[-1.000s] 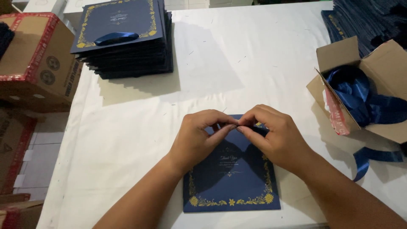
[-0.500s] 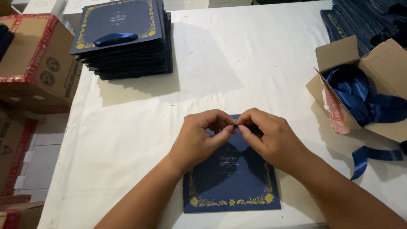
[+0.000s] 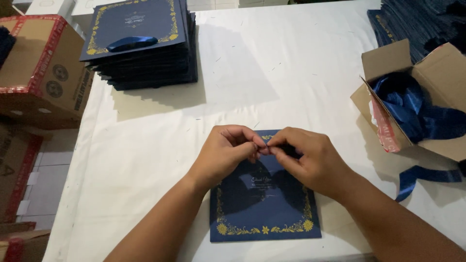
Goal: Assembling blue gift bags by threading blue ribbons through pre-cut holes and tying them to create handles.
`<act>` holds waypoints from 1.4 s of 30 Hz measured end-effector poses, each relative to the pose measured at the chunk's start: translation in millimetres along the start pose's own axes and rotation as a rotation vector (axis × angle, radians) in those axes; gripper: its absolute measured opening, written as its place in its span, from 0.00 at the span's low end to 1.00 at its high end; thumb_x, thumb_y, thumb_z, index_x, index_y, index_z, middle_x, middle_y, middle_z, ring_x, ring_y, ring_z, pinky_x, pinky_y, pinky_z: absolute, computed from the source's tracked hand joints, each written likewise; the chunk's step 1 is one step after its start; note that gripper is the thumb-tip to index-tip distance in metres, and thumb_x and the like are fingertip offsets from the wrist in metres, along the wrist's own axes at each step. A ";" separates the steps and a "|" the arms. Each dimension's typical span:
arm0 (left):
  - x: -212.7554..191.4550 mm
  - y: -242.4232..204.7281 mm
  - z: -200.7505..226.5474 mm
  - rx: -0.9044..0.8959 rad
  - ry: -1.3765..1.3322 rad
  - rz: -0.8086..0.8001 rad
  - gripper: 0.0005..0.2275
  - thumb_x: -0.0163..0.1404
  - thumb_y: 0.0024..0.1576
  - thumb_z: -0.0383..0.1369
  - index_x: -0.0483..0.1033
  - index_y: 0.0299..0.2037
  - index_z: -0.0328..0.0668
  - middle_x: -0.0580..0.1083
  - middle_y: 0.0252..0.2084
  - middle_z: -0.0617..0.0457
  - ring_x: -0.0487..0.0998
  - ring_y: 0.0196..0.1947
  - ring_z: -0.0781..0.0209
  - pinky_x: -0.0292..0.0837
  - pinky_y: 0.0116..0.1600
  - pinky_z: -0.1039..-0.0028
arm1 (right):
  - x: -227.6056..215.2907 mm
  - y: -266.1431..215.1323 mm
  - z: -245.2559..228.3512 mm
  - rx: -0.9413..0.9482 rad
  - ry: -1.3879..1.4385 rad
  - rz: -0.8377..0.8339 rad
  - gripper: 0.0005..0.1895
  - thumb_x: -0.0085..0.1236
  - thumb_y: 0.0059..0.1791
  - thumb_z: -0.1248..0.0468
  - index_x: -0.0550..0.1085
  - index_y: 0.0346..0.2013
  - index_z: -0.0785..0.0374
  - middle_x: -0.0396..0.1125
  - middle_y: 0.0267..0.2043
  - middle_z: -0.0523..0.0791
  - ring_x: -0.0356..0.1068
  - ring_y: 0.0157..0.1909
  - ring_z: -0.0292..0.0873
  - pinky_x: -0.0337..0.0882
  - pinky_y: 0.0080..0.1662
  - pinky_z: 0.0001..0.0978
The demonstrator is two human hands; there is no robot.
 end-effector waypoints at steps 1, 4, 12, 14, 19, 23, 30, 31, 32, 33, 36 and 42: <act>-0.5 -0.5 1.9 0.012 0.057 0.004 0.05 0.53 0.50 0.19 0.82 0.31 0.33 0.79 0.24 0.44 0.80 0.28 0.60 0.80 0.36 0.75 | -1.7 0.7 -0.9 0.051 0.057 -0.020 0.04 0.59 0.49 0.65 0.79 0.35 0.62 0.76 0.23 0.49 0.77 0.26 0.47 0.76 0.31 0.36; 3.7 -5.5 12.0 0.108 0.188 -0.017 0.04 0.55 0.49 0.20 0.83 0.30 0.36 0.79 0.23 0.44 0.81 0.27 0.56 0.82 0.38 0.70 | 5.5 -3.7 15.1 0.226 0.329 0.002 0.11 0.49 0.55 0.66 0.79 0.35 0.66 0.74 0.21 0.47 0.71 0.26 0.38 0.75 0.30 0.29; 0.1 -7.4 12.8 0.170 0.269 -0.005 0.04 0.56 0.48 0.21 0.84 0.30 0.36 0.79 0.24 0.42 0.81 0.27 0.55 0.81 0.37 0.69 | 2.3 -1.6 17.9 0.338 0.259 -0.094 0.04 0.61 0.47 0.70 0.82 0.33 0.68 0.75 0.22 0.49 0.70 0.26 0.39 0.73 0.29 0.30; 0.3 -6.7 12.8 0.177 0.272 -0.006 0.04 0.56 0.48 0.22 0.84 0.30 0.36 0.79 0.24 0.42 0.81 0.27 0.54 0.81 0.37 0.68 | 1.7 -0.8 14.4 0.311 0.194 -0.092 0.05 0.61 0.47 0.69 0.82 0.33 0.66 0.75 0.22 0.49 0.70 0.26 0.39 0.73 0.29 0.31; -0.3 -6.4 13.2 0.257 0.220 0.018 0.07 0.54 0.50 0.24 0.82 0.36 0.38 0.78 0.26 0.47 0.80 0.29 0.58 0.79 0.35 0.70 | 1.7 -2.4 14.5 0.104 -0.004 -0.025 0.04 0.60 0.50 0.66 0.80 0.35 0.63 0.72 0.24 0.47 0.71 0.28 0.44 0.72 0.32 0.34; -1.4 -8.8 16.2 0.291 0.289 0.017 0.08 0.58 0.49 0.29 0.81 0.38 0.38 0.75 0.23 0.48 0.76 0.23 0.59 0.75 0.30 0.70 | -1.4 -0.1 12.8 0.068 -0.013 -0.001 0.04 0.58 0.50 0.68 0.79 0.35 0.63 0.73 0.26 0.48 0.74 0.30 0.45 0.74 0.35 0.35; -0.9 -6.7 10.0 0.202 0.348 0.038 0.03 0.57 0.54 0.26 0.83 0.32 0.37 0.75 0.19 0.50 0.73 0.21 0.63 0.70 0.28 0.77 | 0.4 -1.3 3.6 -0.047 -0.090 0.026 0.03 0.58 0.51 0.67 0.79 0.36 0.61 0.72 0.27 0.45 0.74 0.32 0.46 0.74 0.37 0.35; -1.5 -5.4 5.7 0.142 0.281 0.041 0.03 0.56 0.55 0.27 0.83 0.31 0.37 0.74 0.19 0.51 0.71 0.22 0.66 0.69 0.28 0.78 | 0.0 -1.3 -1.2 -0.093 -0.142 0.042 0.04 0.58 0.51 0.68 0.79 0.37 0.62 0.72 0.28 0.46 0.75 0.33 0.47 0.74 0.37 0.35; -1.6 -3.4 8.1 0.144 0.281 0.042 0.03 0.56 0.55 0.27 0.83 0.31 0.37 0.74 0.19 0.51 0.71 0.22 0.66 0.69 0.28 0.78 | -0.3 -0.5 -1.5 -0.095 -0.143 0.042 0.04 0.58 0.51 0.68 0.79 0.37 0.62 0.72 0.28 0.46 0.75 0.33 0.47 0.74 0.37 0.35; -0.7 -1.2 6.6 0.054 0.176 0.003 0.04 0.56 0.56 0.27 0.82 0.31 0.37 0.73 0.19 0.52 0.71 0.21 0.65 0.68 0.28 0.79 | -0.2 -0.6 -5.5 -0.189 -0.164 0.045 0.03 0.58 0.51 0.69 0.78 0.37 0.63 0.70 0.27 0.46 0.73 0.31 0.47 0.74 0.35 0.35; -2.6 2.8 -15.6 -0.084 -0.006 -0.060 0.05 0.55 0.58 0.27 0.82 0.32 0.37 0.70 0.19 0.54 0.69 0.20 0.67 0.67 0.26 0.81 | -0.7 -1.8 -10.3 -0.320 -0.215 0.041 0.01 0.58 0.50 0.71 0.77 0.36 0.65 0.68 0.25 0.45 0.71 0.29 0.46 0.73 0.33 0.33; 1.9 -3.4 -1.0 -0.097 0.051 -0.044 0.07 0.56 0.59 0.33 0.82 0.33 0.38 0.71 0.22 0.53 0.70 0.23 0.67 0.68 0.29 0.80 | -1.4 -2.5 -7.2 -0.421 -0.360 0.056 0.03 0.56 0.52 0.69 0.75 0.34 0.64 0.63 0.24 0.42 0.67 0.26 0.42 0.71 0.30 0.30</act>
Point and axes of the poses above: each hand's wrist, its own y-axis towards the middle knuckle, its own x-axis out of the palm, z = x × y, the point moved 4 cm from there along y, towards the middle knuckle
